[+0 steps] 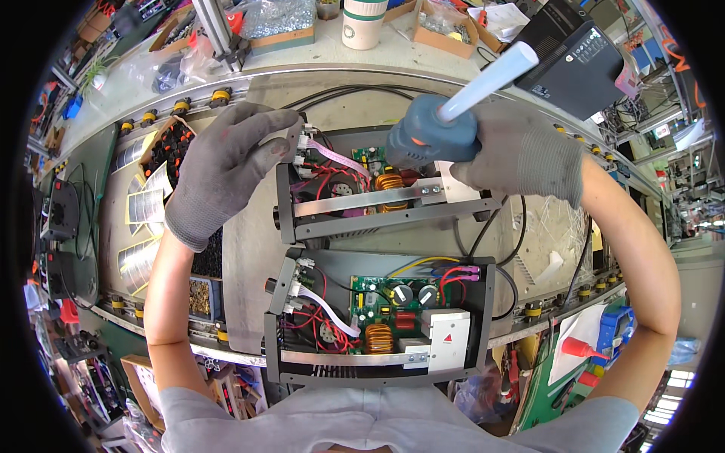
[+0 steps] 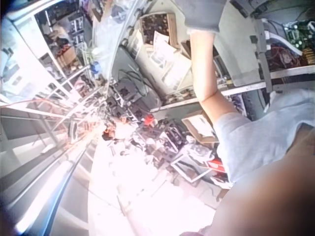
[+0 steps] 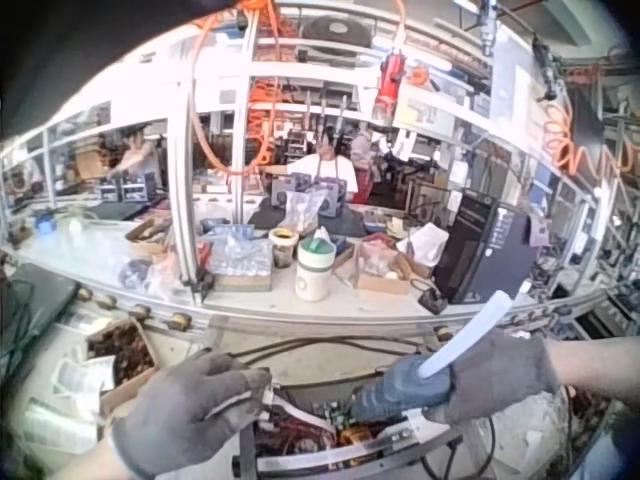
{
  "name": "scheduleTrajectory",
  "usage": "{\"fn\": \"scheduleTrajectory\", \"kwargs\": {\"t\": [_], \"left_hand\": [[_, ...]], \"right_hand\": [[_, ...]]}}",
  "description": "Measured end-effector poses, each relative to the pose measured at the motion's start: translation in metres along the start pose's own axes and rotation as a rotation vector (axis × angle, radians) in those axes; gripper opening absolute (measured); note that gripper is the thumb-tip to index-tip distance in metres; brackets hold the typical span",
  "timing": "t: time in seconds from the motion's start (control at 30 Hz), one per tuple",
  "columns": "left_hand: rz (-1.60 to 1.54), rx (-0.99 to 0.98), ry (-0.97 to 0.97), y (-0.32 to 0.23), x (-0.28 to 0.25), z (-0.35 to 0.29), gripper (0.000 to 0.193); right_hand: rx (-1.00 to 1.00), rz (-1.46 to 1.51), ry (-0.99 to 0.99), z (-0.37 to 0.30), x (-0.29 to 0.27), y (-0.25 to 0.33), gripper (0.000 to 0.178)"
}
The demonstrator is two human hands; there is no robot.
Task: The person is assembling electronic components into a power inverter housing, including gluing, labeling, and wiring.
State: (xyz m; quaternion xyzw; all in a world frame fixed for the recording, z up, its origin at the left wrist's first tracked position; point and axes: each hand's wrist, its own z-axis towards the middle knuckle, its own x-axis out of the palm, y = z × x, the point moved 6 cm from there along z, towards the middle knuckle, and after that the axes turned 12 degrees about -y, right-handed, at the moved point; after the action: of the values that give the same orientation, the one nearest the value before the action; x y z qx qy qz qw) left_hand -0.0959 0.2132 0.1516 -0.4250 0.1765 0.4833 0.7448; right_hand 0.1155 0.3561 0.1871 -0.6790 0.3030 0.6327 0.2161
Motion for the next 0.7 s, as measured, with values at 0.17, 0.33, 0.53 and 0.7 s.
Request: {"fn": "scheduleTrajectory", "kwargs": {"t": [0.17, 0.33, 0.53, 0.7], "left_hand": [[-0.039, -0.029, -0.042, -0.013, -0.013, -0.010, 0.026], [-0.031, -0.030, -0.040, -0.008, -0.043, -0.030, 0.031], [-0.045, -0.138, -0.056, -0.005, -0.066, -0.068, 0.032], [-0.025, -0.127, -0.050, -0.021, -0.065, -0.086, 0.035]], "right_hand": [[-0.068, -0.094, -0.067, -0.009, -0.013, 0.008, 0.043], [0.010, 0.322, -0.233, -0.073, -0.058, -0.009, 0.046], [0.095, 0.139, -0.028, -0.169, -0.028, 0.032, 0.046], [-0.063, -0.057, 0.055, -0.172, 0.007, 0.059, 0.045]]}}
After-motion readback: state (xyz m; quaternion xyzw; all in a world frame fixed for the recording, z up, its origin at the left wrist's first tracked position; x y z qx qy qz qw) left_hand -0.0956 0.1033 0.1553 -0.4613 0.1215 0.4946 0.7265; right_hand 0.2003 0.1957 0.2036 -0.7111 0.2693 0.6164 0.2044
